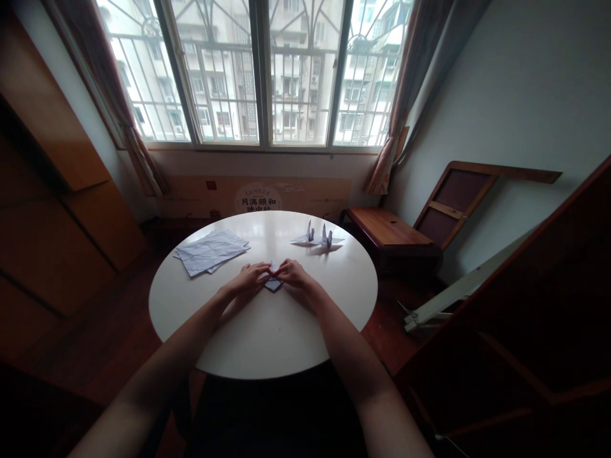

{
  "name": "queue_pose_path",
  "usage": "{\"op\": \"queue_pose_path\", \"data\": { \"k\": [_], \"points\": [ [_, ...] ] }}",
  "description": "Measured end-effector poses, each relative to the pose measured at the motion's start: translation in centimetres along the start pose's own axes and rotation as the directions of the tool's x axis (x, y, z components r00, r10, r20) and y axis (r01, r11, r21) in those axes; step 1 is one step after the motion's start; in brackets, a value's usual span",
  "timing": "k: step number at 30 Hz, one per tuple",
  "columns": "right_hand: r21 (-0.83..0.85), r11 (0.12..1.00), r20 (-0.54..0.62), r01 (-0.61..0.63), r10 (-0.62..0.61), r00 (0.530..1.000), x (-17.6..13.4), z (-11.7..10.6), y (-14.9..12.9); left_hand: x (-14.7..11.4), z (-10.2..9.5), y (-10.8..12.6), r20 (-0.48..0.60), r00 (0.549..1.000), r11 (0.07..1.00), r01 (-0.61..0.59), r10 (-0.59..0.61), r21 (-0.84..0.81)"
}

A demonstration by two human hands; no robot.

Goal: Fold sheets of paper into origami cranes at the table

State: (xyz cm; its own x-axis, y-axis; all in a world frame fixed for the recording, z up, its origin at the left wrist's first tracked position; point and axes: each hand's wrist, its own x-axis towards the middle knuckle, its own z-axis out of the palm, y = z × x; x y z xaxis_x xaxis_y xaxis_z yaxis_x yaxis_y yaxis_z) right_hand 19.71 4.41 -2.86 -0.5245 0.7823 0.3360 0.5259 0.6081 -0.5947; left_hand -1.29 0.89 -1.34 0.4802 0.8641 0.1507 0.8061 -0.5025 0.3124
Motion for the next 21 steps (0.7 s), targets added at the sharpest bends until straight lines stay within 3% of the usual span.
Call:
{"op": "queue_pose_path", "data": {
  "k": [6, 16, 21],
  "points": [
    [-0.072, 0.997, 0.042, 0.01, -0.007, 0.999, -0.2, -0.5, -0.6, -0.1, -0.2, 0.2, -0.01, 1.0, 1.0, 0.021, -0.021, -0.016],
    [-0.047, 0.999, 0.123, 0.021, -0.015, 0.992, -0.7, -1.5, -1.9, -0.1, -0.3, 0.2, -0.006, 1.0, 1.0, 0.021, -0.021, -0.024],
    [0.1, 0.995, 0.183, -0.011, -0.007, 0.983, -0.6, -2.0, -2.3, -0.4, -0.8, 0.6, 0.012, 1.0, 1.0, 0.01, -0.01, -0.025]
  ]
}}
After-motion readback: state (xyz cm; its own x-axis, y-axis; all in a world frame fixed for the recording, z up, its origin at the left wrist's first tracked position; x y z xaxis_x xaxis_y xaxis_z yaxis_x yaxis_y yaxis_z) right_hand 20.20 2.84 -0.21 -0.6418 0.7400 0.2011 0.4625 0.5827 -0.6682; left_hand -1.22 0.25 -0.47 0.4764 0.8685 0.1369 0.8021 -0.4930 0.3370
